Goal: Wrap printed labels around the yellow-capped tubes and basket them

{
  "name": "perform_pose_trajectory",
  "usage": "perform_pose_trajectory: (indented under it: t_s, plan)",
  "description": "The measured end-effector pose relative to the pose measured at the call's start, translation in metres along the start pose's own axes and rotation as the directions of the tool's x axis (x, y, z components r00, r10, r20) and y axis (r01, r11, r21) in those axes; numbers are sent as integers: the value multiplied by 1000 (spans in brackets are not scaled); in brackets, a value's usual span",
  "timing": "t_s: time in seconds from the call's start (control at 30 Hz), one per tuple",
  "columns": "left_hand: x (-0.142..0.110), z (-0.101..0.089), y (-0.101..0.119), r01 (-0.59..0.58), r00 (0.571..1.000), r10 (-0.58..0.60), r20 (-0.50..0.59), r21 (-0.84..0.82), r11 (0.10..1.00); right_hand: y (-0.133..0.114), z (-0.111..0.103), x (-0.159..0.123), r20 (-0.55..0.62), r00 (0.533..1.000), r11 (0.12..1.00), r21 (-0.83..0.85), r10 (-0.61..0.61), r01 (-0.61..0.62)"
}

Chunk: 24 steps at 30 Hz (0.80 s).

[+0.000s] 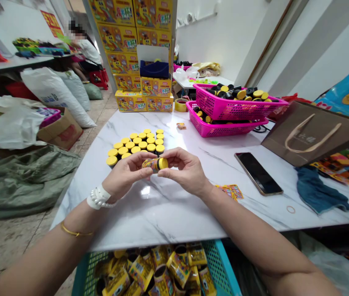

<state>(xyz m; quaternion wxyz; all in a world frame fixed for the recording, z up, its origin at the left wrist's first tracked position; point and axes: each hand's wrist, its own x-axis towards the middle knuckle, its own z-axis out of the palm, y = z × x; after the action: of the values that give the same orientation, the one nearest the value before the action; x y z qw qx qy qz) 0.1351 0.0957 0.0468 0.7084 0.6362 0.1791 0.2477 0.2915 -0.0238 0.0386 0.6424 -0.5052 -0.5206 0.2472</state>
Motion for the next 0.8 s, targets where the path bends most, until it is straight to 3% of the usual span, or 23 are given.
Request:
perform_pose_trajectory:
  t_s: [0.1, 0.17, 0.33, 0.43, 0.53, 0.63, 0.73, 0.8]
  plan:
    - [1, -1, -3, 29, 997, -31, 69, 33, 999, 3, 1, -2, 113, 992, 981, -178, -52, 72]
    - [2, -2, -6, 67, 995, -66, 78, -13, 998, 6, 1, -2, 126, 989, 960, -255, -83, 113]
    - [2, -5, -8, 325, 941, -291, 173, -218, 920, 12, -6, 1, 108, 984, 935, -312, -141, 168]
    - [2, -4, -9, 303, 952, -283, 117, -208, 930, 13, -9, 0, 109, 985, 943, -290, -134, 160]
    - [0, 3, -9, 111, 994, -108, 28, -98, 989, 12, -2, -5, -18, 999, 980, -197, -38, 34]
    - [-6, 10, -5, -67, 997, 70, -28, 91, 994, 10, 7, -9, -85, 970, 972, 72, 230, -224]
    - [-11, 14, 2, -100, 990, 118, -73, 215, 971, 10, 10, -7, 27, 877, 823, 333, 480, -460]
    - [-13, 14, 5, -103, 990, 126, -64, 279, 955, 12, 8, -4, 118, 819, 729, 398, 561, -557]
